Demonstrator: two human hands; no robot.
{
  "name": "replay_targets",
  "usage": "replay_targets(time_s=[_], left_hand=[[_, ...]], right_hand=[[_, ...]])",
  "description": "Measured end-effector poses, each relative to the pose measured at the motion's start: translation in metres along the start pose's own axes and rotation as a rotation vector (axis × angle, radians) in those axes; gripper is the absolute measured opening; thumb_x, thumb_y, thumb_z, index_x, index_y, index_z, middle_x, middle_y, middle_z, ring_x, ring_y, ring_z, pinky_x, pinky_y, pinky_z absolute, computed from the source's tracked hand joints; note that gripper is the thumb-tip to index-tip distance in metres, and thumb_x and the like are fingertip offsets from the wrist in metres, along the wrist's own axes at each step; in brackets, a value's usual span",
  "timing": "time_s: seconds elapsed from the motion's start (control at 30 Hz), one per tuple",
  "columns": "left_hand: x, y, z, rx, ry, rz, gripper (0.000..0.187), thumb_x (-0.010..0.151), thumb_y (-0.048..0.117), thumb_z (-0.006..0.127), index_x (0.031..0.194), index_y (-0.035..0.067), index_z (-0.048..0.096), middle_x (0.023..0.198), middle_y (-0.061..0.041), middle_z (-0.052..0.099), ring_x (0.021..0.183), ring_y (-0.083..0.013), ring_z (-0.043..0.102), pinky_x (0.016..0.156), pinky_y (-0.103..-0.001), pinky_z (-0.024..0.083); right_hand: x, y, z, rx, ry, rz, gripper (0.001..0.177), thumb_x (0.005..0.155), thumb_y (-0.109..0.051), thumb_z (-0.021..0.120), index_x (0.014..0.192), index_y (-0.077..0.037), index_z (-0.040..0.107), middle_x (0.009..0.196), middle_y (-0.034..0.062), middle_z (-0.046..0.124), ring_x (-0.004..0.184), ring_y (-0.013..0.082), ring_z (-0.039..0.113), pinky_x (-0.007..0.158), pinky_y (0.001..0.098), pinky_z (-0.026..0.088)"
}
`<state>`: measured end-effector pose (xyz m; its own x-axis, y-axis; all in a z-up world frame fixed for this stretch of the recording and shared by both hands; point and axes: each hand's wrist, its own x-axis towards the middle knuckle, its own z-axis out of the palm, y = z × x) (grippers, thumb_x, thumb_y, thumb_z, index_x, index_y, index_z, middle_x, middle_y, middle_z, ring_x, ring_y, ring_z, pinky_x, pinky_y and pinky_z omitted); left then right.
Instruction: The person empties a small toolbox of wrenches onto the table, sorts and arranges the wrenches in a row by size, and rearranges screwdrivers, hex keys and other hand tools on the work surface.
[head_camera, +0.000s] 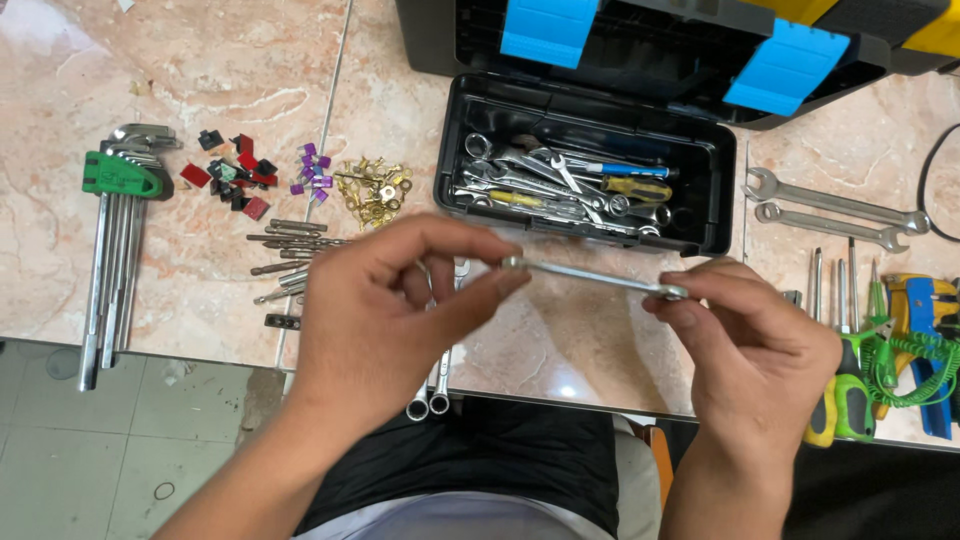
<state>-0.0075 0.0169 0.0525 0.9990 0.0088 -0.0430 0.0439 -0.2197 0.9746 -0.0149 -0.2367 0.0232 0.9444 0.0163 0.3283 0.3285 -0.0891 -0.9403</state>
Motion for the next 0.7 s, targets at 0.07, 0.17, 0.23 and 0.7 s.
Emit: replay_targets(time_s=[0.07, 0.17, 0.23, 0.7], left_hand=[[-0.017, -0.01, 0.003, 0.033, -0.005, -0.021, 0.017, 0.081, 0.015, 0.087, 0.097, 0.01, 0.083, 0.077, -0.004, 0.07, 0.053, -0.0066, 0.048, 0.046, -0.024, 0.037], [-0.039, -0.026, 0.01, 0.14, -0.019, 0.157, 0.017, 0.078, 0.013, 0.084, 0.093, 0.007, 0.077, 0.094, 0.001, 0.079, 0.053, -0.0081, 0.06, 0.048, -0.024, 0.051], [-0.049, -0.036, 0.016, 0.246, 0.0, 0.254, 0.02, 0.08, 0.015, 0.085, 0.094, 0.006, 0.074, 0.093, 0.0, 0.077, 0.055, -0.0109, 0.063, 0.052, -0.027, 0.052], [-0.073, -0.063, 0.009, 0.744, 0.063, 0.491, 0.019, 0.083, 0.015, 0.072, 0.102, 0.012, 0.074, 0.103, 0.003, 0.072, 0.084, -0.0178, 0.061, 0.071, -0.033, 0.049]], right_hand=[[-0.008, 0.009, 0.001, 0.125, 0.092, 0.053, 0.01, 0.102, 0.007, 0.07, 0.111, 0.007, 0.071, 0.107, 0.0173, 0.072, 0.095, 0.0202, 0.071, 0.086, 0.0294, 0.06], [-0.015, 0.02, 0.011, 0.122, 0.132, 0.182, 0.013, 0.099, 0.006, 0.067, 0.111, 0.005, 0.072, 0.111, 0.015, 0.074, 0.098, 0.0177, 0.071, 0.085, 0.0277, 0.059], [-0.014, 0.024, 0.018, -0.044, 0.145, 0.359, 0.017, 0.096, 0.005, 0.068, 0.111, 0.006, 0.074, 0.1, 0.014, 0.075, 0.084, 0.0148, 0.07, 0.077, 0.0245, 0.056], [0.008, 0.037, 0.078, -0.303, -0.147, 0.519, 0.018, 0.088, -0.006, 0.075, 0.106, -0.005, 0.081, 0.095, 0.0084, 0.082, 0.083, 0.0108, 0.076, 0.072, 0.0216, 0.061]])
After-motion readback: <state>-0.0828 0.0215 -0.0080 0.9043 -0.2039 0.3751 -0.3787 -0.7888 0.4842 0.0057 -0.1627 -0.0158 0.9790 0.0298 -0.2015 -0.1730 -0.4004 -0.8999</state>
